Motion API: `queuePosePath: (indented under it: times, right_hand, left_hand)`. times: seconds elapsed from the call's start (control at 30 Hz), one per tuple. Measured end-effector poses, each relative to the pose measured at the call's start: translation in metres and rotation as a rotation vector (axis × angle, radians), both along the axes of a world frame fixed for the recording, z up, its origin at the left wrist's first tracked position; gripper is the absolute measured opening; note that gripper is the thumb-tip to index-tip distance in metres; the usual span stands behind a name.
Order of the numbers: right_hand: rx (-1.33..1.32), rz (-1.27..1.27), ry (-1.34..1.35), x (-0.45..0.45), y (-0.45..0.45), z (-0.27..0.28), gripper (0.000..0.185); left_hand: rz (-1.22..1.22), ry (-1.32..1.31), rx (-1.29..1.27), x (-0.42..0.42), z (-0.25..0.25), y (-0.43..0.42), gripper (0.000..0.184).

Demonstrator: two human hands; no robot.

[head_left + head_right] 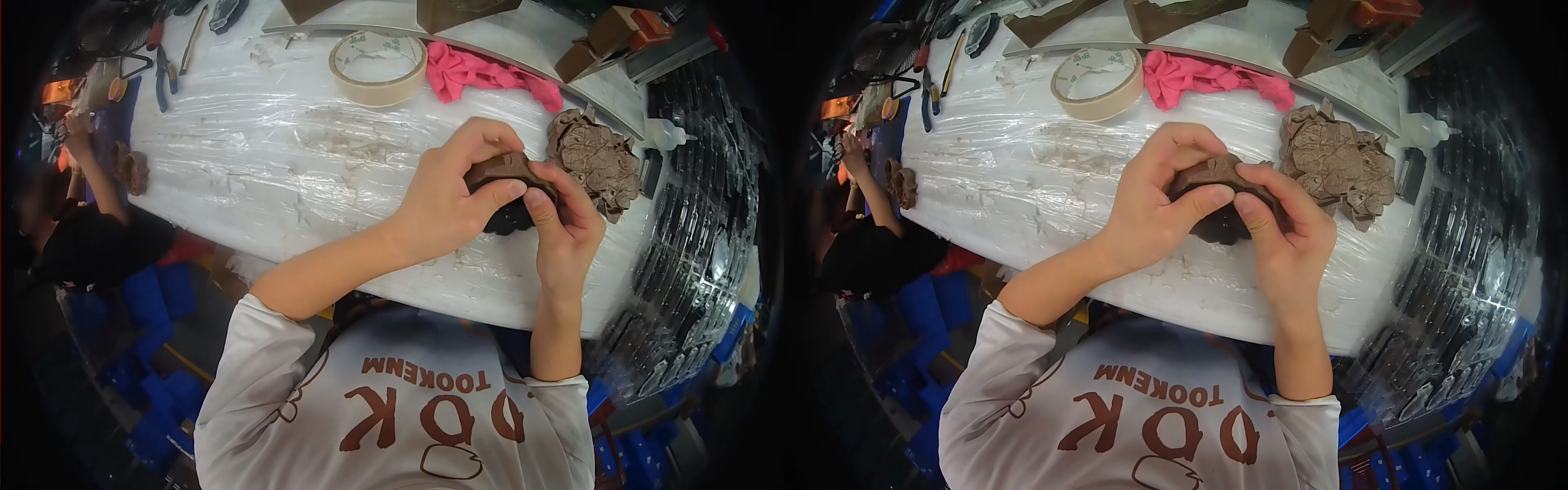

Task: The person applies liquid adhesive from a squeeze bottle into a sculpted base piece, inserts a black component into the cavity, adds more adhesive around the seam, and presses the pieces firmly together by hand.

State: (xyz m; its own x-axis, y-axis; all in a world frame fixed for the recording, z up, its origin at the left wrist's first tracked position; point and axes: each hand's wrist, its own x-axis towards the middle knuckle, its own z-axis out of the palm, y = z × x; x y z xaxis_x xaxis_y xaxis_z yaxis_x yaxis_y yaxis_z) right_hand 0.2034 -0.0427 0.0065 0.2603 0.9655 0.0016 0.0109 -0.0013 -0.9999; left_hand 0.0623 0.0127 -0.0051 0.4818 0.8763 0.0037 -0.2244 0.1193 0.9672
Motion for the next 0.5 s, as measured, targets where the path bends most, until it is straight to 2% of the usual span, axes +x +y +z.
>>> queuePosePath:
  times: [0.23,0.3,0.5]
  right_hand:
    - [0.022,-0.018,-0.090,0.0050,-0.0050,-0.0059,0.020]
    - [0.121,-0.021,-0.172,0.0051,-0.0046,-0.0092,0.020]
    - [0.139,-0.039,-0.119,0.0034,-0.0032,-0.0109,0.019]
  left_hand:
    - [-0.050,0.045,0.098,0.0003,-0.0039,-0.0012,0.018]
    - [-0.036,0.080,0.221,-0.0003,-0.0050,-0.0015,0.016]
    - [-0.004,0.104,0.300,-0.0011,-0.0049,0.0006,0.016]
